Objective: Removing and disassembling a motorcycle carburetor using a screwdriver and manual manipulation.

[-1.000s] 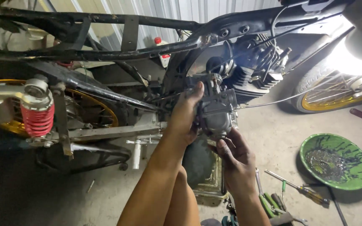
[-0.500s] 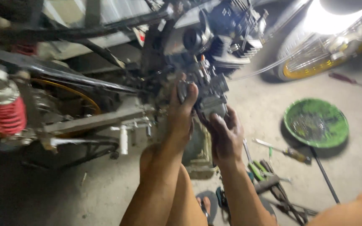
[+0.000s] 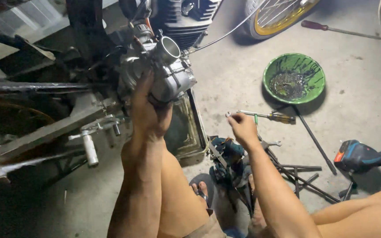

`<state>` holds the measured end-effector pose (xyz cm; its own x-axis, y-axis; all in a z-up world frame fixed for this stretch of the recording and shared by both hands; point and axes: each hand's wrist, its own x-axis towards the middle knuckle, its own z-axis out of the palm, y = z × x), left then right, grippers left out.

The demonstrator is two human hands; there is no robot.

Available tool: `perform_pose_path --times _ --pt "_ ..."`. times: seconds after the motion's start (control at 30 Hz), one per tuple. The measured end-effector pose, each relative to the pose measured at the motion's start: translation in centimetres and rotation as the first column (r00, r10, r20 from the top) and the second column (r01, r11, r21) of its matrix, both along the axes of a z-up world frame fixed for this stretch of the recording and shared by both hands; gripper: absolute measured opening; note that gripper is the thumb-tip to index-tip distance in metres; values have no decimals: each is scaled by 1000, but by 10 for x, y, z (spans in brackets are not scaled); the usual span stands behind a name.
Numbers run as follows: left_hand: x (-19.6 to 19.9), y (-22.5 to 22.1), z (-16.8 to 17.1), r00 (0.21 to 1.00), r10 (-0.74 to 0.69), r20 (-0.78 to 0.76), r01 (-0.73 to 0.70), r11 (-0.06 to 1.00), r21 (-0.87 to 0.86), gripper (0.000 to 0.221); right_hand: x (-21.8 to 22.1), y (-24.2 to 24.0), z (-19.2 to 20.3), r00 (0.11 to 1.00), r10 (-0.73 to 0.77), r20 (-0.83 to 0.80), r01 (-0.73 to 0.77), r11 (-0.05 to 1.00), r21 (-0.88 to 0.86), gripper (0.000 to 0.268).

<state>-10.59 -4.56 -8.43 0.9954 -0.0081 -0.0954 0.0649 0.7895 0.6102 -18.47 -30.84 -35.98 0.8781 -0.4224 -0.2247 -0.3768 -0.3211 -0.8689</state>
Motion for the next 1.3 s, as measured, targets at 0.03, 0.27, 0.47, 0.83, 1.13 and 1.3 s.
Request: perform_pose_path --times 0.03,0.27,0.47,0.83,1.13,1.3 --pt "0 0 10 1000 -4 27 4 1000 28 25 14 -42 -63 962 -126 -243 53 957 -285 40" --pt "-8 -3 31 999 45 8 -45 999 -4 19 -5 -152 -71 915 -141 -377 -98 830 -548 54" --pt "-19 -11 60 978 171 121 -166 985 -54 13 1 -175 -97 894 -9 -447 -371 544 -753 42" --pt "-13 10 35 964 -121 236 174 960 -220 18 -18 -103 -36 991 135 11 -90 717 -691 22" --pt "-1 -2 28 991 135 0 -133 979 -153 23 -86 82 72 956 -292 -5 290 950 -115 21" --pt "-8 -8 33 993 119 14 -113 966 -232 26 -78 111 54 788 -605 111 510 743 433 23"
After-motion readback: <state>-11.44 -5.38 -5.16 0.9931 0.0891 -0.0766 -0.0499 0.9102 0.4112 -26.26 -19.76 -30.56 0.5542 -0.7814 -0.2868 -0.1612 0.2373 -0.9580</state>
